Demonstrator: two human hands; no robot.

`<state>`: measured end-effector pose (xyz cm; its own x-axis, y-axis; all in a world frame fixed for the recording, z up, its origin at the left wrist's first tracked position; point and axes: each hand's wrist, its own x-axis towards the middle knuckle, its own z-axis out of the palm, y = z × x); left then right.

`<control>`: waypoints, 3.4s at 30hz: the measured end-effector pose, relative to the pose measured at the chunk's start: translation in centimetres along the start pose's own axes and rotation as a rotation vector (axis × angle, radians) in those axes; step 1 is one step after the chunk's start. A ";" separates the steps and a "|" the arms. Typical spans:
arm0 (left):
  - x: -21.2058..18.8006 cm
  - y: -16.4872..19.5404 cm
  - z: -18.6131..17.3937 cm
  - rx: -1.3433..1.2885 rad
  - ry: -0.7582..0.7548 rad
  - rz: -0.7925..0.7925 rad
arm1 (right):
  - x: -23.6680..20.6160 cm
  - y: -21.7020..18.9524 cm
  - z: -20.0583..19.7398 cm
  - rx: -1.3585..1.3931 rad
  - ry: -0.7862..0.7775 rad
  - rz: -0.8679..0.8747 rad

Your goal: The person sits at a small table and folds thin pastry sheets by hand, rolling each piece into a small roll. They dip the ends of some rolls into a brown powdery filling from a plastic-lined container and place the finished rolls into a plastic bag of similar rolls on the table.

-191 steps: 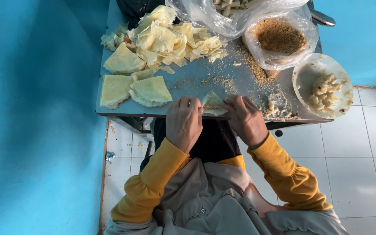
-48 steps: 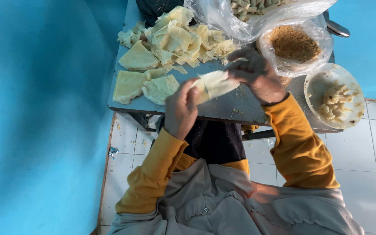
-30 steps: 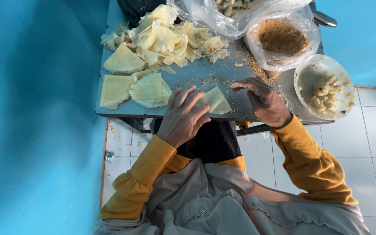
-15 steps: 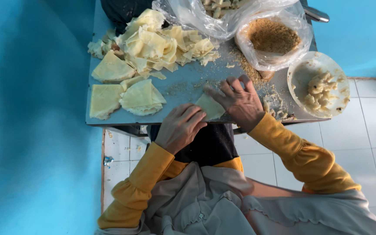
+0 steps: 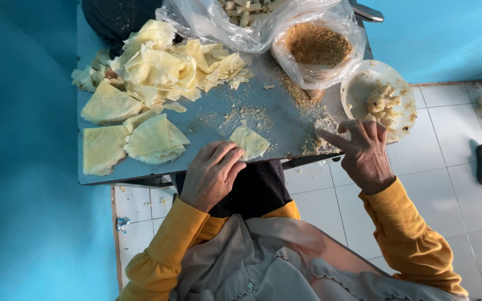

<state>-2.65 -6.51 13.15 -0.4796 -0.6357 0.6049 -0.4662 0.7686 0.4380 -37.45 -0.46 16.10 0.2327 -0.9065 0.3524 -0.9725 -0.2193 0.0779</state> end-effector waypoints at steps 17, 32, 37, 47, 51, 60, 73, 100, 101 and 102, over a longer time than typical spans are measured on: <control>-0.2 -0.9 0.5 0.047 0.011 0.043 | 6.1 -2.1 1.8 0.361 0.068 -0.172; -1.1 -0.7 1.0 -0.019 -0.005 0.004 | 8.8 -9.4 3.1 0.011 -0.005 -0.506; -0.9 -0.8 0.9 -0.013 0.009 0.008 | 9.6 -8.2 3.7 -0.281 -0.020 -0.426; -0.6 -1.2 1.1 0.000 0.007 0.015 | 11.4 -8.6 3.5 -0.197 0.013 -0.383; -0.6 -0.9 0.9 -0.012 0.006 0.009 | 9.7 -9.4 2.5 0.022 0.072 -0.437; -0.4 -0.6 0.5 -0.008 0.009 0.032 | 17.0 3.7 1.7 0.407 0.153 -0.165; -0.8 -0.7 0.4 -0.079 0.108 -0.067 | 22.3 0.8 3.9 0.293 -0.200 0.038; 0.7 0.5 0.9 -0.012 0.171 -0.366 | 6.4 -10.1 2.9 0.496 0.089 -0.222; 0.7 0.7 0.8 -0.023 0.171 -0.377 | 6.4 -10.3 3.2 0.536 0.069 -0.155; 0.9 0.9 0.8 -0.050 0.165 -0.392 | 6.6 -10.5 3.6 0.575 0.051 -0.090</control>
<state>-4.07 -6.46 13.56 -0.1461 -0.8636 0.4825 -0.5513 0.4761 0.6852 -25.72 -5.42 14.27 0.2998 -0.8597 0.4136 -0.7858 -0.4683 -0.4040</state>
